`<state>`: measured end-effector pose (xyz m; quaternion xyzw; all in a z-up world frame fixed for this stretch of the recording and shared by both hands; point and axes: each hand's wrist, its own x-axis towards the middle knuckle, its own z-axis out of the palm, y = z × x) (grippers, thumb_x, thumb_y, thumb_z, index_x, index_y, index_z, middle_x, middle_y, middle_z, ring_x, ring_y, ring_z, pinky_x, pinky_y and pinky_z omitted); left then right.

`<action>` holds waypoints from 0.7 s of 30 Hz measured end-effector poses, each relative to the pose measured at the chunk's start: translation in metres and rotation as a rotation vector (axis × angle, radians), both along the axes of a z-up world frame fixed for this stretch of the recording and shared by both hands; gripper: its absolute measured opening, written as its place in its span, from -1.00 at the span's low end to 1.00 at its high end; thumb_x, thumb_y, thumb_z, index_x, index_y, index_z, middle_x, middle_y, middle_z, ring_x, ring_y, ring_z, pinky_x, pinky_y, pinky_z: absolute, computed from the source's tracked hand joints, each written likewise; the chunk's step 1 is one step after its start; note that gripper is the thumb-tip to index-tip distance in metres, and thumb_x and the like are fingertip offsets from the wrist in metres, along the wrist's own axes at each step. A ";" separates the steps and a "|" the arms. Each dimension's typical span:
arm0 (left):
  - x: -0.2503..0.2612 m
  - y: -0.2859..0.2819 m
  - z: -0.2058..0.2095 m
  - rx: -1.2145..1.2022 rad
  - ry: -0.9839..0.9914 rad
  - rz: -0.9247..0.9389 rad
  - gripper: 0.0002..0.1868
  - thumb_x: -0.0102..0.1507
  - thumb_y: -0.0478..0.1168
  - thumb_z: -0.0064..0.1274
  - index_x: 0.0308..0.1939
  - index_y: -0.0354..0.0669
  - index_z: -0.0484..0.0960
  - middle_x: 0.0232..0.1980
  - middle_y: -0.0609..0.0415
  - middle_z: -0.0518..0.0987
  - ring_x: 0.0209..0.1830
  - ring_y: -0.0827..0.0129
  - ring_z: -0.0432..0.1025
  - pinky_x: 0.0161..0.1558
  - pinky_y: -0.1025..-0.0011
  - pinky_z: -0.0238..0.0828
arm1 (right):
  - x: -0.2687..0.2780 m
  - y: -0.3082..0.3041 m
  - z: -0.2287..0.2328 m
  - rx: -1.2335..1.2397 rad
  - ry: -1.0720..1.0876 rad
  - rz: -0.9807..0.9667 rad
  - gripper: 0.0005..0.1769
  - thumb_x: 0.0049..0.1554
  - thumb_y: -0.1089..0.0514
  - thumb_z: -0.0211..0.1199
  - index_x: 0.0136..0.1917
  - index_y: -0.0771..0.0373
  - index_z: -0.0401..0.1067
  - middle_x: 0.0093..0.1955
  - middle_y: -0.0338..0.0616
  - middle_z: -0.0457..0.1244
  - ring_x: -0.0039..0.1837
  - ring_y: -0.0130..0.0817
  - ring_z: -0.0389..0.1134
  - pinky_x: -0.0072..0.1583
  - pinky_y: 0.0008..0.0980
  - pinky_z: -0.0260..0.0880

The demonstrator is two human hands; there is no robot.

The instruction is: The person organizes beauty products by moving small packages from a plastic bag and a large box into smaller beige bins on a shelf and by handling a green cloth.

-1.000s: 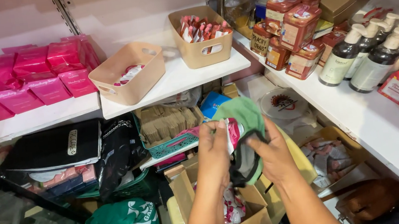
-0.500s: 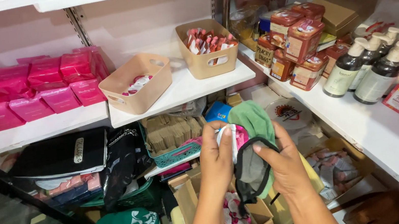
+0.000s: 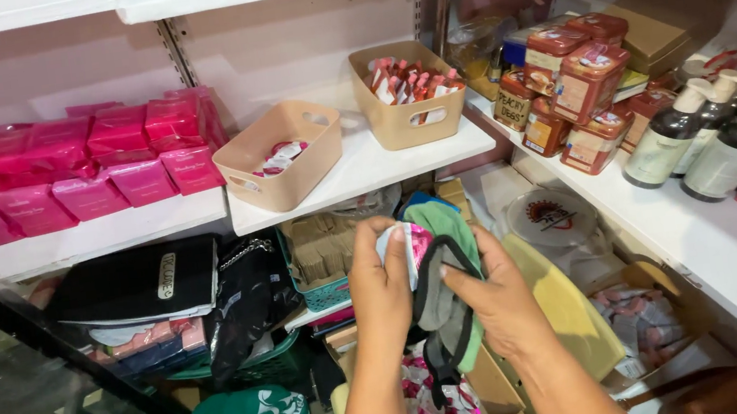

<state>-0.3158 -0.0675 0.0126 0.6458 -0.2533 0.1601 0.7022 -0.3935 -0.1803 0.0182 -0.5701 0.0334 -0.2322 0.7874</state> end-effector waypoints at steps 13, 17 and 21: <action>0.064 0.042 -0.002 -0.009 0.016 -0.130 -0.77 0.31 -0.18 0.14 -0.07 -0.20 0.46 -0.30 0.12 0.56 -0.30 0.50 0.39 -0.28 0.47 0.40 | 0.095 0.026 -0.015 0.356 -0.019 0.120 -0.58 0.19 0.28 0.17 0.33 0.29 0.37 0.09 -0.17 0.37 0.06 -0.39 0.42 0.10 -0.36 0.46; 0.094 0.042 0.001 -0.467 0.466 -0.409 -0.79 0.43 -0.11 -0.08 -0.05 -0.16 0.54 -0.23 0.16 0.57 -0.29 0.50 0.40 -0.22 0.50 0.35 | 0.119 0.048 -0.035 0.321 -0.050 0.132 -0.40 0.16 0.26 0.20 0.46 0.14 0.27 0.28 -0.22 0.29 0.26 -0.38 0.33 0.27 -0.30 0.36; 0.131 0.030 -0.019 -0.514 0.494 -0.295 -0.74 0.44 -0.03 -0.15 -0.05 -0.13 0.50 -0.13 0.05 0.51 -0.19 0.44 0.37 -0.11 0.45 0.34 | 0.132 0.068 -0.031 0.236 -0.040 0.186 -0.25 0.12 0.29 0.19 0.54 0.01 0.15 0.42 -0.32 0.19 0.40 -0.42 0.22 0.36 -0.32 0.25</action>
